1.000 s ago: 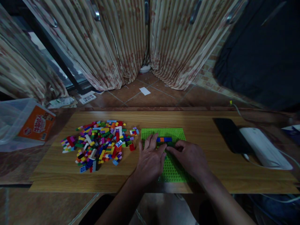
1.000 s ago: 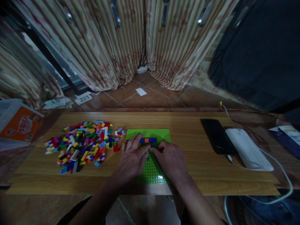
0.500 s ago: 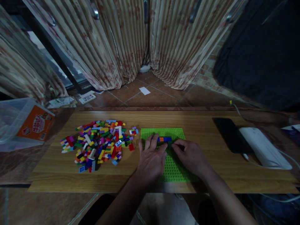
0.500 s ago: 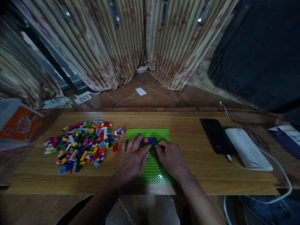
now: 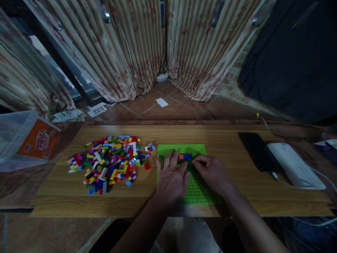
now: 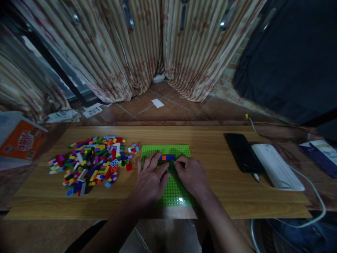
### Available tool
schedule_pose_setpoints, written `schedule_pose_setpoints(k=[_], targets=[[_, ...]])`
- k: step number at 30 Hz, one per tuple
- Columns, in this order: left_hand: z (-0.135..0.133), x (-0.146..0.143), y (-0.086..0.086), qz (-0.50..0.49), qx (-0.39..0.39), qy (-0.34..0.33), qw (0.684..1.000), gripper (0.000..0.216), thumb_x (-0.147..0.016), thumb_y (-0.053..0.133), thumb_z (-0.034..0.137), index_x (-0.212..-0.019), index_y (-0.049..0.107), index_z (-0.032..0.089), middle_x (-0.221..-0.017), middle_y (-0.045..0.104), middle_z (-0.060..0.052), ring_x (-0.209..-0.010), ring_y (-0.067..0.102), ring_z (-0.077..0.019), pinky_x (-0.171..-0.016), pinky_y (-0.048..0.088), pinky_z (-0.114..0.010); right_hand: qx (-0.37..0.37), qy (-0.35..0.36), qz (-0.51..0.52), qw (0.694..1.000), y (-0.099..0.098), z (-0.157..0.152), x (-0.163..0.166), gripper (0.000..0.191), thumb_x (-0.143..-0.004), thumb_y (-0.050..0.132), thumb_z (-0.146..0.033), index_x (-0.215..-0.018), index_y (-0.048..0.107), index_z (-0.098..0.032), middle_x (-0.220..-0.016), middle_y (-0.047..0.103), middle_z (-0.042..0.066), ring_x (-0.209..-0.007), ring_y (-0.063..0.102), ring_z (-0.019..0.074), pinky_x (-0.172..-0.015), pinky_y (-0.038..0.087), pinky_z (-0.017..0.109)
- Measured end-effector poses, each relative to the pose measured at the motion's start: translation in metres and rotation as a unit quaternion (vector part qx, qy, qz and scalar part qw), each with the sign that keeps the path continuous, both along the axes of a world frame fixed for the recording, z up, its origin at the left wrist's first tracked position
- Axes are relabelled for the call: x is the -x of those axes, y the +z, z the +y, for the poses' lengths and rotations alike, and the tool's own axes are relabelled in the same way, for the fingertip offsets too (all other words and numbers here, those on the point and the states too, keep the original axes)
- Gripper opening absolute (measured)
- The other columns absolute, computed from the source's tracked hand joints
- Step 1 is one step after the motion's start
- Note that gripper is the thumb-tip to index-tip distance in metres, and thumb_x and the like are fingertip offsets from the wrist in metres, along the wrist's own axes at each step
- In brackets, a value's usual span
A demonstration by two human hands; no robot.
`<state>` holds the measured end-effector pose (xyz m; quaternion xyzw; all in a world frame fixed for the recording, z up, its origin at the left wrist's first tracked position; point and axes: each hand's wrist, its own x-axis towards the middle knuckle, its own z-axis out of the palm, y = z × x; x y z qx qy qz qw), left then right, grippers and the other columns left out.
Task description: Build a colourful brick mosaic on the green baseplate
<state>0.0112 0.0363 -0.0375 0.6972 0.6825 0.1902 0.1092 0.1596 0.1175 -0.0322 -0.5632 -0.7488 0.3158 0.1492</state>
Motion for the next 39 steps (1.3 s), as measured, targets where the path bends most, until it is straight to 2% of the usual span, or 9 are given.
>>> schedule_pose_setpoints(k=[12, 18, 22, 25, 39], targets=[[0.009, -0.015, -0.002, 0.003, -0.040, 0.051, 0.998, 0.015, -0.090, 0.055, 0.029, -0.094, 0.068, 0.023, -0.135, 0.056, -0.008, -0.128, 0.044, -0.0311, -0.108, 0.021, -0.067, 0.000, 0.002, 0.006, 1.000, 0.002, -0.001, 0.000, 0.026, -0.084, 0.050, -0.035, -0.076, 0.071, -0.021, -0.071, 0.072, 0.003, -0.066, 0.065, 0.0185, -0.064, 0.042, 0.029], [0.010, -0.016, -0.002, 0.003, -0.053, 0.054, 0.997, 0.014, -0.089, 0.056, 0.027, -0.094, 0.068, 0.023, -0.132, 0.059, -0.007, -0.125, 0.047, -0.0306, -0.108, 0.021, -0.065, 0.003, -0.006, 0.004, 1.000, 0.001, 0.000, 0.001, 0.026, -0.083, 0.050, -0.035, -0.075, 0.071, -0.021, -0.071, 0.072, 0.004, -0.068, 0.065, 0.0193, -0.064, 0.043, 0.029], [0.010, -0.018, -0.004, -0.012, -0.074, 0.064, 0.995, 0.020, -0.089, 0.056, 0.024, -0.107, 0.066, 0.026, -0.130, 0.062, -0.005, -0.124, 0.048, -0.0285, -0.109, 0.021, -0.064, 0.003, -0.005, 0.015, 1.000, 0.000, 0.001, 0.001, 0.026, -0.083, 0.050, -0.034, -0.073, 0.071, -0.021, -0.071, 0.072, 0.004, -0.067, 0.065, 0.0188, -0.064, 0.043, 0.029], [0.011, -0.020, -0.007, -0.014, -0.084, 0.056, 0.995, 0.020, -0.091, 0.053, 0.023, -0.103, 0.068, 0.029, -0.128, 0.064, -0.002, -0.123, 0.049, -0.0278, -0.109, 0.019, -0.066, 0.004, -0.003, 0.014, 1.000, 0.001, 0.000, 0.001, 0.027, -0.083, 0.049, -0.034, -0.073, 0.071, -0.021, -0.068, 0.071, 0.003, -0.065, 0.064, 0.0184, -0.062, 0.042, 0.028], [0.009, -0.023, -0.002, 0.016, -0.033, 0.050, 0.998, 0.025, -0.092, 0.050, 0.020, -0.104, 0.070, 0.029, -0.131, 0.062, -0.004, -0.127, 0.045, -0.0315, -0.108, 0.020, -0.070, -0.003, -0.002, 0.015, 1.000, -0.003, 0.003, 0.001, 0.026, -0.082, 0.050, -0.032, -0.071, 0.071, -0.021, -0.065, 0.069, 0.003, -0.063, 0.063, 0.0177, -0.058, 0.042, 0.027]])
